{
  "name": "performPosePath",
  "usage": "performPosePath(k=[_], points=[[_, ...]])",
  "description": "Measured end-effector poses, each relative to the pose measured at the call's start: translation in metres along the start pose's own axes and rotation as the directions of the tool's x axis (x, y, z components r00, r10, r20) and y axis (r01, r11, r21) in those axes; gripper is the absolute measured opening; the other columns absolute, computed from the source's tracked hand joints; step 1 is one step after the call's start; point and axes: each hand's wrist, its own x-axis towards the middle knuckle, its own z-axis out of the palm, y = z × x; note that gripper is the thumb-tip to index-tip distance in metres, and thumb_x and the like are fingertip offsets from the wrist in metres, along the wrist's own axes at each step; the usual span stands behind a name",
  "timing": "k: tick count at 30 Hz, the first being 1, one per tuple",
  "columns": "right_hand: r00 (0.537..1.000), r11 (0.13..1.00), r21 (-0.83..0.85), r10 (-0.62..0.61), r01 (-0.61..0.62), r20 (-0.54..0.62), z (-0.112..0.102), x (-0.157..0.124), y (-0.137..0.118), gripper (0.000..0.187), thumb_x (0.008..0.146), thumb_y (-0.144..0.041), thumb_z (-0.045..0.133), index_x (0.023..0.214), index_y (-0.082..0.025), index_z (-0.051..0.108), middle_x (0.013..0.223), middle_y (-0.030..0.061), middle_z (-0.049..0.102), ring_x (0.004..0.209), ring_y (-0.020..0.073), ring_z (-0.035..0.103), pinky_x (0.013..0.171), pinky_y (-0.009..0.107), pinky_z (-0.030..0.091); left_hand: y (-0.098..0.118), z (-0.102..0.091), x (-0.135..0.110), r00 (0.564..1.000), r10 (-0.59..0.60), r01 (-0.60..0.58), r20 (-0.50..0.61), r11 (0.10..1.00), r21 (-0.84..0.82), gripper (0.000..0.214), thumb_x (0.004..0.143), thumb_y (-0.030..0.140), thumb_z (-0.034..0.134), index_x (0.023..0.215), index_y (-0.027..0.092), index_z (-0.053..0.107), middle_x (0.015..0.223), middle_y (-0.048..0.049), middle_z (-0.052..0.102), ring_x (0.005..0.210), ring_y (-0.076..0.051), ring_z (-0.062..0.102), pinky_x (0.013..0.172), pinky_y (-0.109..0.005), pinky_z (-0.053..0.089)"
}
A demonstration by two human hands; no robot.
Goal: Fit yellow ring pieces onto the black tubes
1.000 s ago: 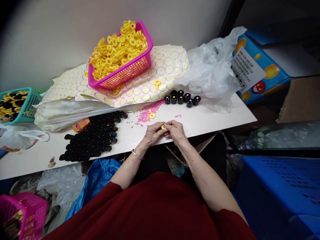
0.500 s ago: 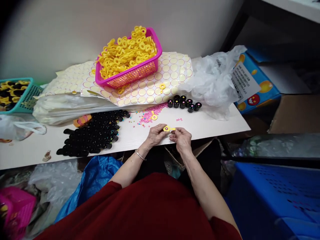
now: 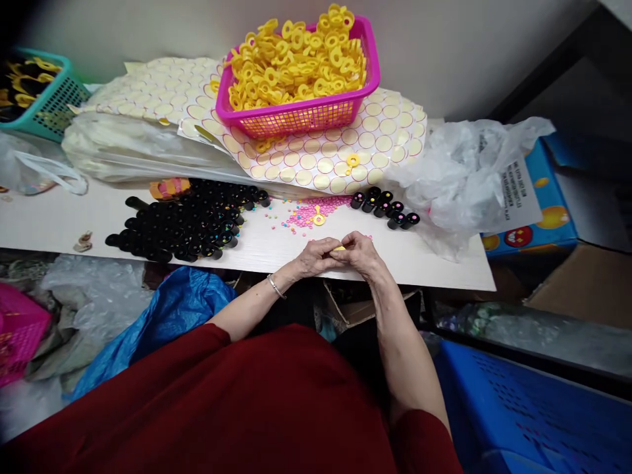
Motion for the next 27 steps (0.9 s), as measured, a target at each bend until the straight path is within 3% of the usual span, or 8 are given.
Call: performPosePath(k=[3, 6, 11, 14, 16, 19, 24, 27], points=[[0.995, 0.998, -0.042, 0.045, -0.042, 0.085, -0.003, -0.002, -0.001, 0.043, 0.040, -0.028, 0.082, 0.070, -0.017, 0.053, 0.052, -0.0092, 0.051, 0.050, 0.0075, 0.048, 0.047, 0.020, 0.039, -0.002, 0.001, -0.005, 0.998, 0.054, -0.055, 0.024, 0.998, 0.031, 0.017, 0.078, 0.034, 0.058, 0.082, 0.019, 0.064, 0.075, -0.0041, 0.061, 0.075, -0.015, 0.058, 0.072, -0.026, 0.046], [0.996, 0.999, 0.000, 0.037, -0.037, 0.084, -0.004, -0.016, 0.004, 0.050, 0.039, -0.022, 0.081, 0.082, -0.017, 0.056, 0.065, -0.0061, 0.058, 0.061, 0.0102, 0.054, 0.056, 0.023, 0.045, 0.003, 0.003, -0.013, 0.987, 0.127, -0.133, 0.095, 0.989, 0.057, 0.018, 0.083, 0.030, 0.050, 0.085, 0.020, 0.064, 0.081, -0.0070, 0.062, 0.079, -0.016, 0.059, 0.075, -0.027, 0.047], [0.974, 0.998, -0.054, 0.000, 0.012, 0.227, -0.013, -0.063, 0.010, 0.043, 0.050, -0.022, 0.078, 0.089, -0.015, 0.062, 0.077, -0.0025, 0.060, 0.074, 0.0119, 0.054, 0.065, 0.024, 0.045, 0.032, 0.014, -0.035, 0.949, 0.206, -0.238, 0.240, 0.965, 0.110, 0.025, 0.087, 0.029, 0.042, 0.083, 0.019, 0.064, 0.082, -0.0102, 0.062, 0.080, -0.017, 0.060, 0.076, -0.030, 0.049], [0.946, 0.999, 0.052, -0.017, 0.000, 0.323, -0.020, -0.098, 0.014, 0.035, 0.055, -0.025, 0.078, 0.085, -0.016, 0.062, 0.075, -0.0030, 0.057, 0.072, 0.0120, 0.053, 0.064, 0.024, 0.045, 0.053, 0.025, -0.050, 0.938, 0.211, -0.237, 0.275, 0.969, 0.064, 0.023, 0.086, 0.031, 0.045, 0.083, 0.020, 0.065, 0.081, -0.0103, 0.063, 0.079, -0.018, 0.061, 0.075, -0.031, 0.050], [0.957, 0.988, 0.156, -0.056, 0.012, 0.284, -0.022, -0.119, 0.020, 0.035, 0.055, -0.026, 0.079, 0.084, -0.017, 0.062, 0.074, -0.0031, 0.056, 0.068, 0.0112, 0.052, 0.061, 0.024, 0.045, 0.065, 0.033, -0.058, 0.936, 0.219, -0.227, 0.274, 0.974, -0.001, 0.021, 0.086, 0.031, 0.048, 0.088, 0.020, 0.066, 0.085, -0.0106, 0.065, 0.082, -0.018, 0.062, 0.076, -0.032, 0.050], [0.978, 0.961, 0.241, -0.167, 0.133, 0.127, -0.017, -0.143, 0.034, 0.035, 0.056, -0.029, 0.081, 0.086, -0.018, 0.066, 0.080, -0.0002, 0.056, 0.070, 0.0125, 0.053, 0.060, 0.024, 0.046, 0.076, 0.043, -0.066, 0.927, 0.276, -0.270, 0.252, 0.961, -0.059, 0.025, 0.086, 0.028, 0.047, 0.102, 0.019, 0.064, 0.099, -0.0122, 0.066, 0.091, -0.018, 0.063, 0.079, -0.032, 0.051], [0.944, 0.911, 0.265, -0.276, 0.317, -0.181, -0.005, -0.163, 0.070, 0.040, 0.060, -0.034, 0.080, 0.096, -0.021, 0.068, 0.093, 0.0035, 0.056, 0.085, 0.0170, 0.055, 0.068, 0.027, 0.049, 0.079, 0.058, -0.069, 0.897, 0.382, -0.413, 0.223, 0.904, 0.113, 0.027, 0.088, 0.031, 0.046, 0.096, 0.015, 0.067, 0.100, -0.0121, 0.068, 0.081, -0.016, 0.061, 0.074, -0.032, 0.048], [0.943, 0.903, 0.287, -0.277, 0.321, -0.183, -0.007, -0.171, 0.083, 0.050, 0.053, -0.034, 0.084, 0.098, -0.022, 0.067, 0.096, 0.0030, 0.057, 0.085, 0.0161, 0.056, 0.068, 0.026, 0.050, 0.079, 0.066, -0.071, 0.869, 0.437, -0.478, 0.231, 0.862, 0.170, 0.032, 0.087, 0.041, 0.049, 0.091, 0.014, 0.068, 0.093, -0.0102, 0.069, 0.078, -0.016, 0.057, 0.076, -0.034, 0.046]])
